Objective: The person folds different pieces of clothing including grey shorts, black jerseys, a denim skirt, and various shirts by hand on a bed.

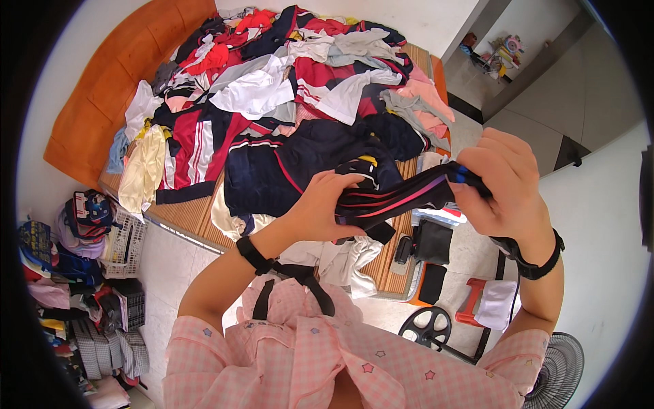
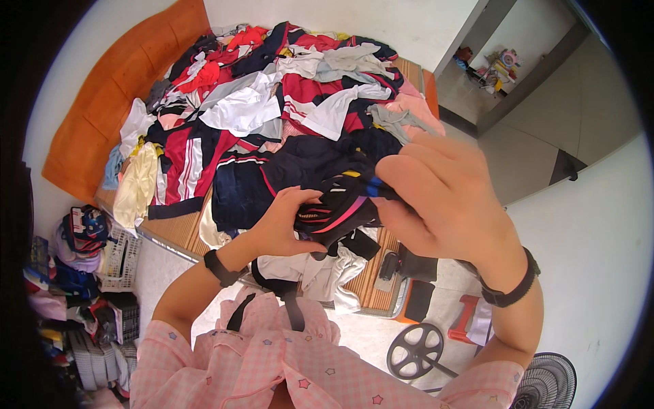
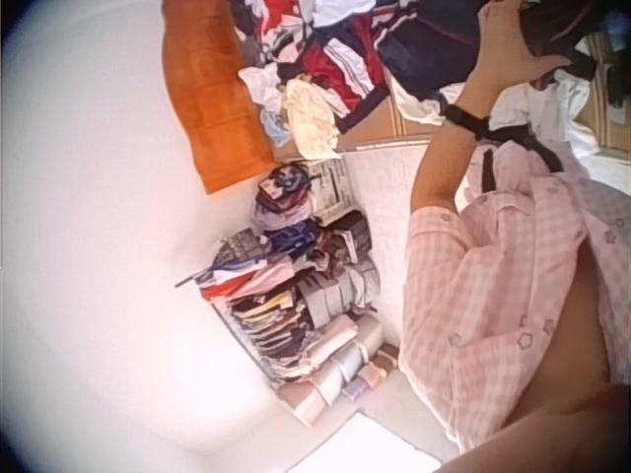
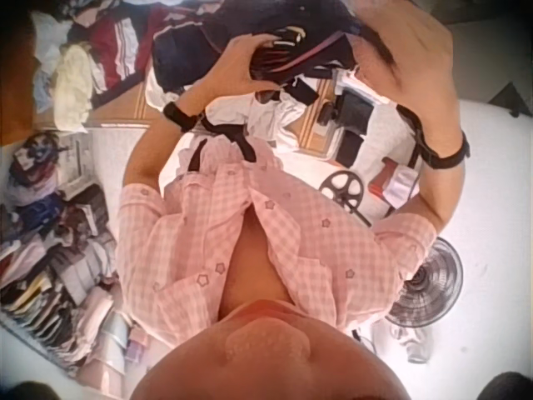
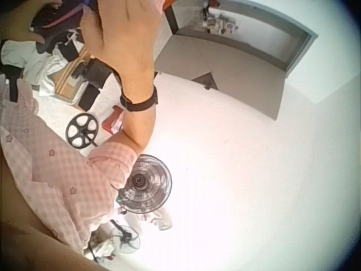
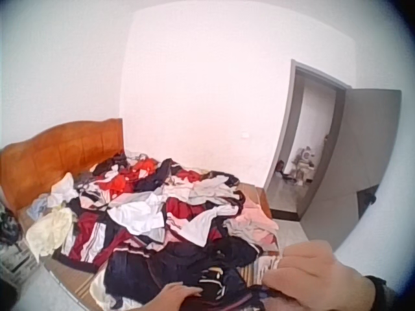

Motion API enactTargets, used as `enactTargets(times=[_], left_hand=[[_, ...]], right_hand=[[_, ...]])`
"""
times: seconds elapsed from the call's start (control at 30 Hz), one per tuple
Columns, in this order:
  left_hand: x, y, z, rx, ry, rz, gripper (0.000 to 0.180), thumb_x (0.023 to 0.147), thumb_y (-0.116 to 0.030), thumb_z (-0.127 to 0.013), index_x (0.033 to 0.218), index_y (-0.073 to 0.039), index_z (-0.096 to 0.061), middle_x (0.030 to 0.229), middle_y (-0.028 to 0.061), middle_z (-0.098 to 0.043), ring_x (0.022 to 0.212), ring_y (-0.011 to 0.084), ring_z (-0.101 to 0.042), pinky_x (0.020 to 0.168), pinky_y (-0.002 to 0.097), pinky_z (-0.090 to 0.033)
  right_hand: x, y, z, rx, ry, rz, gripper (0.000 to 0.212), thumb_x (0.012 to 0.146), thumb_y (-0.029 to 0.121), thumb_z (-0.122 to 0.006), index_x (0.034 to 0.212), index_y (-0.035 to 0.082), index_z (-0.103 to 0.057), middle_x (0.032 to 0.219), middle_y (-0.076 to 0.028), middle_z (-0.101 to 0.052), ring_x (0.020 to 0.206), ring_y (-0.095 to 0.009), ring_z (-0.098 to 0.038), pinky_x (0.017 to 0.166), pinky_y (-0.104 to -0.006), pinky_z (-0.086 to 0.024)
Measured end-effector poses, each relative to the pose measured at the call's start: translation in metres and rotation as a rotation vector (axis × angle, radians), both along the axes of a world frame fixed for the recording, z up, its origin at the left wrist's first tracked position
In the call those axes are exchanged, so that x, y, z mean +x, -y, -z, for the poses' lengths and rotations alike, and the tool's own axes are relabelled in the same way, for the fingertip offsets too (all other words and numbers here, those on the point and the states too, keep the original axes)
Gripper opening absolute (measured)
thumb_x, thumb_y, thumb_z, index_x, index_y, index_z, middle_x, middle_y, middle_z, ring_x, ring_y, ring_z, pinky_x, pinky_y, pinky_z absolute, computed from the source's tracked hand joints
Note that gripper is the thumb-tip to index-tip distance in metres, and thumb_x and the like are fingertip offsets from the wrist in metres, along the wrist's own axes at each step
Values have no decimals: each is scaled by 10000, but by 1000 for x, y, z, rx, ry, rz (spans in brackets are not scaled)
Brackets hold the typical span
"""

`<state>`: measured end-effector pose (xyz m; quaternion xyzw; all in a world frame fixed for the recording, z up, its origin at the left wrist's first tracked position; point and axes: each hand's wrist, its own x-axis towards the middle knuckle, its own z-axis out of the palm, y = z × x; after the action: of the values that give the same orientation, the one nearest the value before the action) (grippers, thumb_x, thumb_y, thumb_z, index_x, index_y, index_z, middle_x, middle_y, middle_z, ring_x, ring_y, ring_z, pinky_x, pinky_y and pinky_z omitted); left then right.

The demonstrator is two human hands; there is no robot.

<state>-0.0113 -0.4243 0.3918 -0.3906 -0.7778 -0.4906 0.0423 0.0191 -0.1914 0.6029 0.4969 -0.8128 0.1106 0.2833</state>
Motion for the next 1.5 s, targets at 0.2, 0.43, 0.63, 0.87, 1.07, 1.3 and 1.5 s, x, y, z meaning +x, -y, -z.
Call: enactTargets(times=[0.2,0.43,0.63,0.87,1.07,1.3,1.5], left_hand=[[13,5,27,137,188,-62,593,684,-210,-849,1177,-47,-562,978,137,-655,858,284,-662,770,345,-520],[14,59,33,261,519,-197,248,791,-37,-765,977,-23,-602,847,37,-640,776,84,-599,697,249,-497],[-14,135,66,412,691,-258,216,827,9,-720,937,-54,-546,830,-18,-559,752,31,-505,663,209,-423],[-95,255,92,194,705,-420,257,822,83,-691,910,-65,-500,799,-49,-529,756,27,-512,693,196,-433],[-104,350,70,184,433,-491,209,811,59,-696,854,-46,-521,875,-15,-512,758,66,-494,687,211,-420],[-60,321,172,-258,170,-531,300,661,13,-750,864,-34,-534,1311,161,-502,1316,395,-423,1056,449,-379],[3,208,376,-372,278,-390,303,592,35,-639,860,-11,-507,1283,206,-508,1326,405,-394,1126,571,-270]], right_hand=[[-2,0,6,0,25,50,249,605,4,-671,834,-7,-575,637,-91,-457,548,-262,-428,501,-359,-335],[-16,10,25,16,43,157,318,654,0,-700,950,-9,-586,751,-140,-566,665,-343,-561,579,-392,-447],[-64,48,69,16,284,236,262,735,114,-770,852,25,-553,712,-129,-542,639,-326,-545,561,-390,-426],[-168,163,120,-26,300,37,429,657,167,-858,719,41,-453,623,-104,-440,536,-284,-468,480,-354,-379],[-211,236,137,69,310,-246,351,502,25,-743,722,54,-471,679,-101,-445,602,-288,-512,497,-375,-409],[-176,207,228,314,451,-364,234,510,128,-607,666,112,-433,649,-32,-354,588,-193,-437,507,-308,-375],[-101,122,432,441,787,-174,181,617,146,-610,762,119,-506,705,-32,-454,686,-211,-500,589,-326,-429]])
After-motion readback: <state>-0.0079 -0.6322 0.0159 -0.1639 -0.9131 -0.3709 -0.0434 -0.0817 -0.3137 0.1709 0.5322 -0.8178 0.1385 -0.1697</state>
